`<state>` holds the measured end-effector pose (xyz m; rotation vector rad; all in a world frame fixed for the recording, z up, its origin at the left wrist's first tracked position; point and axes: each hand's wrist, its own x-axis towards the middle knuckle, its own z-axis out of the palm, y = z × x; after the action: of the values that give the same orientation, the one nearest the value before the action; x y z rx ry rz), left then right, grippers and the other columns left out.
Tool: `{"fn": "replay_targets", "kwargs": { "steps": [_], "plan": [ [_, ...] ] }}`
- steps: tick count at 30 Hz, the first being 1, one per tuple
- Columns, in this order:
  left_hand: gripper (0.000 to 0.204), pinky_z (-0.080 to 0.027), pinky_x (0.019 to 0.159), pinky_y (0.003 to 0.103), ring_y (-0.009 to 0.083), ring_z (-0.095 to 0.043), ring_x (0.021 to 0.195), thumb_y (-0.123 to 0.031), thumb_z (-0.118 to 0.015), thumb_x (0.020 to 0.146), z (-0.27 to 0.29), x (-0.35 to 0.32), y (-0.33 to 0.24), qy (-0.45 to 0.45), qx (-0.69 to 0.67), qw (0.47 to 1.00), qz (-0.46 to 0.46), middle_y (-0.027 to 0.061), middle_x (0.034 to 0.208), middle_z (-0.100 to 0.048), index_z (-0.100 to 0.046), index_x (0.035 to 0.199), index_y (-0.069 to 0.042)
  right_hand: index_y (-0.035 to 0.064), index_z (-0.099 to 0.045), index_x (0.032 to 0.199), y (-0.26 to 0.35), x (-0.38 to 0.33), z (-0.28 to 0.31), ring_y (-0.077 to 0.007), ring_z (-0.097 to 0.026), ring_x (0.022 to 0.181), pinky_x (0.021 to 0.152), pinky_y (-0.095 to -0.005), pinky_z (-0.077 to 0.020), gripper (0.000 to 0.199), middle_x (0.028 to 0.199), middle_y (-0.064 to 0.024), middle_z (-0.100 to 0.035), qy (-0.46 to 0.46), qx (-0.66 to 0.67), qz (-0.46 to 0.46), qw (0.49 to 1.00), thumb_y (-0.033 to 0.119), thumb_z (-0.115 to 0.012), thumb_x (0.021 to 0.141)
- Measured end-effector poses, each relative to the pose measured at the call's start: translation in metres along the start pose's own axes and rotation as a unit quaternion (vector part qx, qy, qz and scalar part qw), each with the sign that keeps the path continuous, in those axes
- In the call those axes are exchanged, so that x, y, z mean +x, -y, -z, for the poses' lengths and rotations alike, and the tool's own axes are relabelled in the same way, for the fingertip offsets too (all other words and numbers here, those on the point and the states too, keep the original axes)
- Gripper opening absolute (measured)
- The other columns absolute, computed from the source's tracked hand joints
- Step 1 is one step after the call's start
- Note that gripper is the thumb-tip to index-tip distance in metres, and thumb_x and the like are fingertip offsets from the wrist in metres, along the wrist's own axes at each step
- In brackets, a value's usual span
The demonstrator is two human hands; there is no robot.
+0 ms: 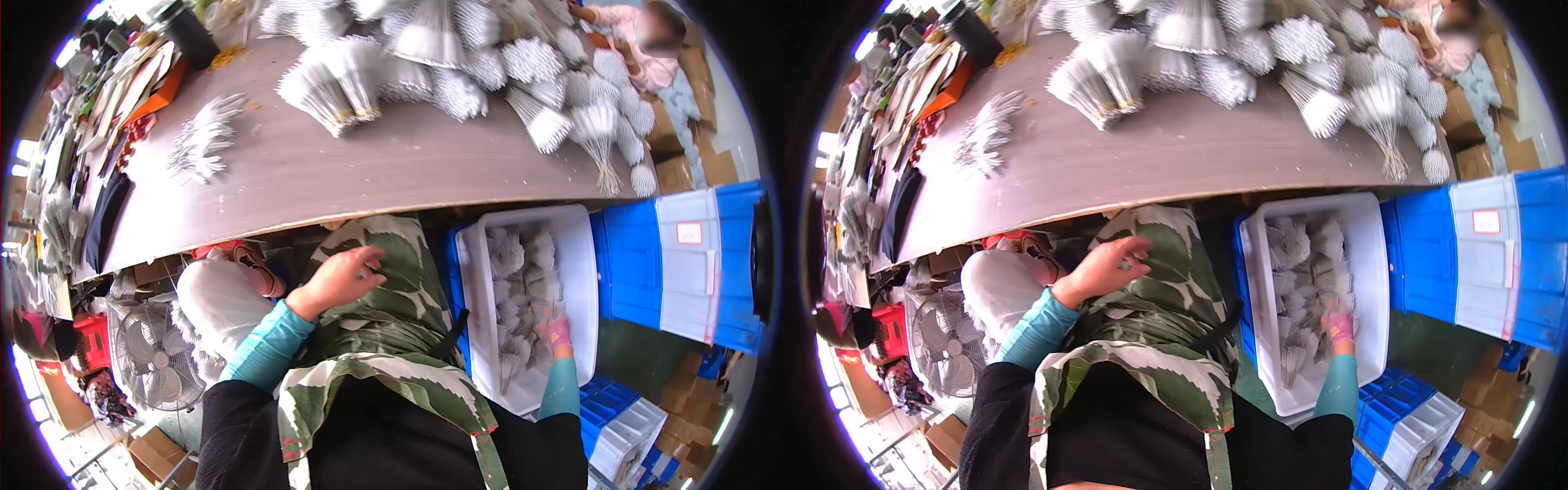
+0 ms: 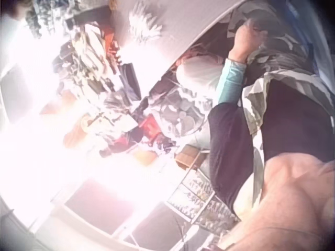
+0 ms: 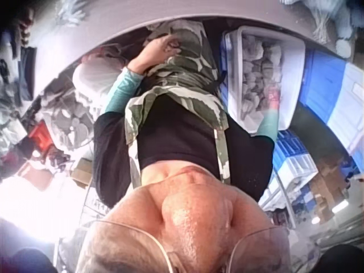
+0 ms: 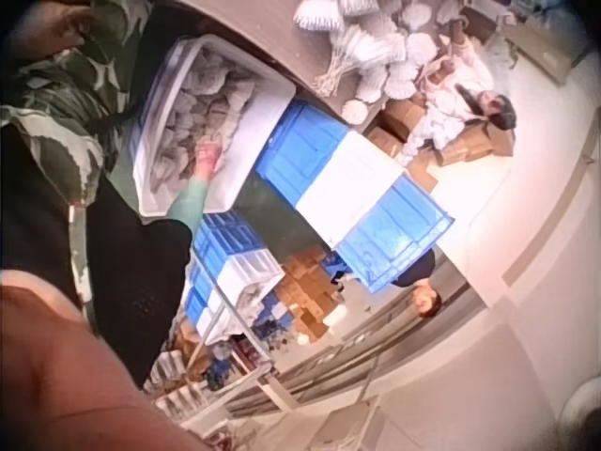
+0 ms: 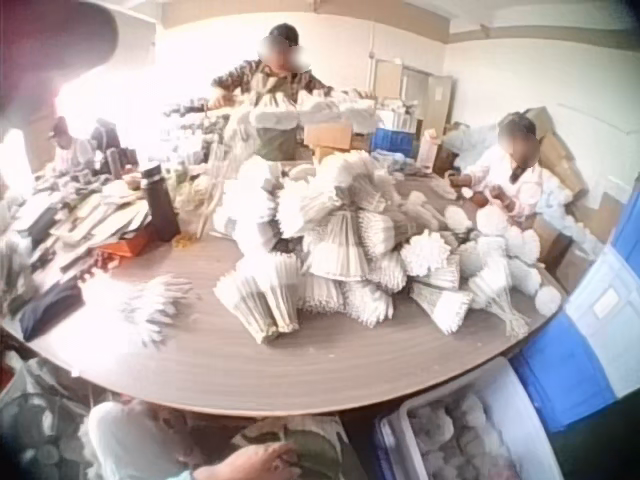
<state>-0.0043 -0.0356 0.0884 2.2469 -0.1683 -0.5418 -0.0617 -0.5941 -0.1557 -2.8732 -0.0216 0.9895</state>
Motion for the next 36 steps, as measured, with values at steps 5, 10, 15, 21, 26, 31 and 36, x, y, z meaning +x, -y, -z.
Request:
{"fn": "replay_targets", "kwargs": {
  "steps": [5, 10, 15, 21, 26, 31, 36],
  "plan": [
    [0.044, -0.051, 0.076, 0.034, 0.0239, -0.065, 0.086, -0.020, -0.068, 0.079, -0.015, 0.020, 0.020, 0.000, -0.081, 0.994, -0.078, 0.0107, 0.095, -0.066, -0.054, 0.117, -0.003, 0.0070, -0.058, 0.110, 0.215, -0.022, 0.262, -0.0116, -0.059, 0.073, 0.068, -0.0251, -0.0476, 0.028, 0.085, -0.0043, -0.063, -0.323, 0.488, 0.078, 0.807, 0.028, -0.054, 0.092],
    [0.043, -0.051, 0.074, 0.035, 0.0251, -0.065, 0.082, -0.020, -0.067, 0.078, -0.008, 0.005, 0.050, -0.046, -0.153, 0.985, -0.058, 0.0105, 0.091, -0.067, -0.055, 0.115, -0.001, -0.0003, -0.056, 0.109, 0.398, 0.040, 0.326, -0.0110, -0.058, 0.081, 0.076, -0.0249, -0.0497, 0.028, 0.091, -0.0028, -0.061, -0.238, 0.557, 0.298, 0.738, 0.011, -0.065, 0.086],
    [0.042, -0.052, 0.076, 0.032, 0.0198, -0.065, 0.083, -0.019, -0.067, 0.082, -0.013, 0.007, 0.067, -0.098, -0.244, 0.964, -0.026, 0.0108, 0.092, -0.067, -0.054, 0.117, 0.000, -0.0050, -0.056, 0.100, 0.455, 0.122, 0.344, -0.0133, -0.058, 0.071, 0.066, -0.0278, -0.0467, 0.041, 0.085, -0.0090, -0.065, -0.379, 0.259, 0.214, 0.862, 0.026, -0.074, 0.080],
    [0.045, -0.052, 0.077, 0.034, 0.0239, -0.066, 0.085, -0.022, -0.067, 0.081, -0.019, 0.006, 0.074, -0.111, -0.255, 0.960, -0.014, 0.0121, 0.092, -0.068, -0.054, 0.118, 0.000, -0.0102, -0.055, 0.098, 0.472, 0.109, 0.336, -0.0323, -0.063, 0.076, 0.071, -0.0384, -0.0484, 0.057, 0.082, -0.0231, -0.064, -0.375, 0.366, 0.275, 0.806, 0.040, -0.072, 0.078],
    [0.047, -0.050, 0.079, 0.034, 0.0234, -0.065, 0.086, -0.025, -0.066, 0.082, -0.019, 0.006, 0.077, -0.094, -0.269, 0.959, -0.001, 0.0115, 0.095, -0.067, -0.053, 0.120, 0.000, -0.0118, -0.048, 0.111, 0.489, 0.087, 0.348, -0.0167, -0.062, 0.079, 0.068, -0.0254, -0.0505, 0.040, 0.089, -0.0117, -0.064, -0.222, 0.619, 0.220, 0.720, 0.008, -0.069, 0.083],
    [0.048, -0.049, 0.082, 0.034, 0.0231, -0.064, 0.090, -0.027, -0.065, 0.083, -0.019, 0.010, 0.078, -0.079, -0.281, 0.956, 0.003, 0.0107, 0.098, -0.067, -0.053, 0.121, -0.001, -0.0122, -0.040, 0.118, 0.482, 0.088, 0.340, -0.0160, -0.062, 0.081, 0.071, -0.0246, -0.0514, 0.051, 0.094, -0.0123, -0.061, -0.226, 0.633, 0.219, 0.707, 0.004, -0.071, 0.081],
    [0.048, -0.049, 0.082, 0.034, 0.0234, -0.064, 0.092, -0.026, -0.065, 0.083, -0.017, 0.013, 0.081, -0.083, -0.281, 0.956, 0.014, 0.0115, 0.099, -0.067, -0.053, 0.121, -0.001, -0.0068, -0.048, 0.109, 0.483, 0.086, 0.336, -0.0130, -0.061, 0.076, 0.067, -0.0229, -0.0500, 0.038, 0.091, -0.0080, -0.062, -0.219, 0.635, 0.246, 0.698, 0.009, -0.070, 0.082]
  ]
}}
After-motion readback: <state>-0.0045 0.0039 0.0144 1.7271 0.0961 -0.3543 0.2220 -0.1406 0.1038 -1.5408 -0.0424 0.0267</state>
